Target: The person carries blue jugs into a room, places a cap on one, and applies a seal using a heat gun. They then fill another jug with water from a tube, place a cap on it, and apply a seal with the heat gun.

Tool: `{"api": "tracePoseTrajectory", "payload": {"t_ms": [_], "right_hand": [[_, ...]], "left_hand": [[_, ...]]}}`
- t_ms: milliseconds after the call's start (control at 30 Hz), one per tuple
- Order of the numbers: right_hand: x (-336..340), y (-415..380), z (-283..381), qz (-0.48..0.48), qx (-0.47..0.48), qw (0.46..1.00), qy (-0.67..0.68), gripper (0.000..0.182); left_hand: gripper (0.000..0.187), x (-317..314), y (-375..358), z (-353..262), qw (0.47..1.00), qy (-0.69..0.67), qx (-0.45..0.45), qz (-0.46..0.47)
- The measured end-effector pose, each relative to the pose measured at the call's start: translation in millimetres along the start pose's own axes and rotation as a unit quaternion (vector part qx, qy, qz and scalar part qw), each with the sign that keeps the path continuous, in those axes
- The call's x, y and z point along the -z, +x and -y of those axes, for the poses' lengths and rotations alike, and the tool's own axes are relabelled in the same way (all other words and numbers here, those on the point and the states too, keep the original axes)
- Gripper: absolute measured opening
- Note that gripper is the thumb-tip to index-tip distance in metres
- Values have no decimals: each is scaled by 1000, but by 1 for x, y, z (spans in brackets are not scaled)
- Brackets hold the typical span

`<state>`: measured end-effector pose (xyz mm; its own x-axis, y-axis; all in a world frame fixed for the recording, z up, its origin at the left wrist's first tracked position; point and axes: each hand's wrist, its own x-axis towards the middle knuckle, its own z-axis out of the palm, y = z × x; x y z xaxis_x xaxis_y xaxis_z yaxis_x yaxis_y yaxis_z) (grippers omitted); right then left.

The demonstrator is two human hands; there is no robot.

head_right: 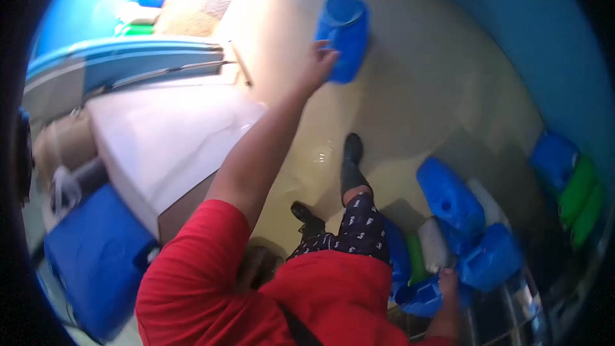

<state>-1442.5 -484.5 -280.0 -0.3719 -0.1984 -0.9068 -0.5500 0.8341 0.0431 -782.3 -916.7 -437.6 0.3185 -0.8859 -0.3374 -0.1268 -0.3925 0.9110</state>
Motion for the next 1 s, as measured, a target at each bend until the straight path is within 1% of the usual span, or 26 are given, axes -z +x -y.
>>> {"api": "tracePoseTrajectory", "payload": {"t_ms": [33, 67, 100, 133, 167, 200, 233, 267, 300, 333, 367, 400, 467, 500, 567, 600, 667, 700, 733, 767, 800, 833, 867, 900, 933, 1000], "right_hand": [[-17, 20, 2, 22, 23, 996, -83, 15], [-40, 82, -24, 47, 93, 988, -115, 19], [-61, 135, -46, 68, 165, 974, -143, 22], [-81, 126, 8, 69, 207, 968, -127, 22], [-102, 116, 68, 70, 250, 959, -112, 22], [-123, 108, 132, 71, 291, 949, -98, 23], [-134, 64, 191, 94, 296, 949, -54, 25], [-146, 7, 262, 117, 300, 947, -11, 28], [-159, -6, 302, 104, 369, 923, -35, 31], [-172, -18, 341, 89, 435, 894, -58, 33], [-178, -56, 380, 93, 484, 867, -68, 33], [-183, -117, 422, 94, 536, 836, -76, 34], [-198, -218, 476, 90, 614, 779, -95, 34], [-205, -273, 495, 91, 659, 740, -96, 34], [-216, -392, 513, 78, 746, 655, -89, 32], [-220, -460, 513, 64, 787, 608, -79, 31], [-245, -552, 505, 63, 862, 497, -79, 31], [-248, -606, 496, 50, 885, 455, -87, 32], [-256, -655, 486, 37, 905, 412, -97, 33], [-266, -700, 478, 39, 909, 404, -100, 34], [-278, -739, 473, 41, 912, 395, -102, 35], [-294, -771, 474, 54, 925, 364, -91, 35], [-306, -797, 473, 28, 929, 349, -123, 38], [-315, -824, 477, 10, 929, 320, -186, 45], [-327, -844, 484, -45, 932, 291, -209, 53], [-351, -877, 498, -63, 894, 340, -285, 68]], "left_hand": [[45, 8, -8, -36, 997, 46, -33, 51], [42, 18, -22, -54, 985, 99, -93, 107], [43, 26, -47, -71, 977, 136, -108, 121], [42, 44, -84, -110, 971, 179, -50, 148], [41, 59, -122, -124, 976, 145, -34, 156], [43, 75, -149, -114, 969, 166, -45, 175], [44, 92, -186, -108, 971, 168, -29, 167], [44, 107, -224, -98, 956, 221, 14, 193], [45, 124, -268, -74, 962, 213, -7, 173], [46, 146, -307, -66, 958, 226, 36, 174], [46, 162, -346, -33, 960, 222, 48, 166], [45, 194, -384, -40, 938, 268, 80, 204], [48, 243, -481, -19, 939, 285, 109, 160], [50, 271, -523, -4, 928, 301, 137, 170], [53, 319, -591, 7, 924, 289, 194, 159], [53, 339, -627, 10, 938, 269, 191, 105], [54, 377, -684, 60, 950, 241, 199, 8], [55, 392, -708, 74, 951, 225, 207, -36], [56, 408, -732, 79, 953, 170, 240, -74], [57, 421, -757, 81, 949, 113, 274, -109], [57, 434, -778, 92, 951, 110, 268, -105], [59, 441, -798, 109, 943, 113, 283, -132], [62, 448, -812, 122, 933, 118, 299, -161], [62, 456, -822, 126, 935, 117, 295, -158], [62, 462, -833, 128, 934, 116, 293, -168], [63, 469, -849, 127, 933, 114, 291, -177]]}}
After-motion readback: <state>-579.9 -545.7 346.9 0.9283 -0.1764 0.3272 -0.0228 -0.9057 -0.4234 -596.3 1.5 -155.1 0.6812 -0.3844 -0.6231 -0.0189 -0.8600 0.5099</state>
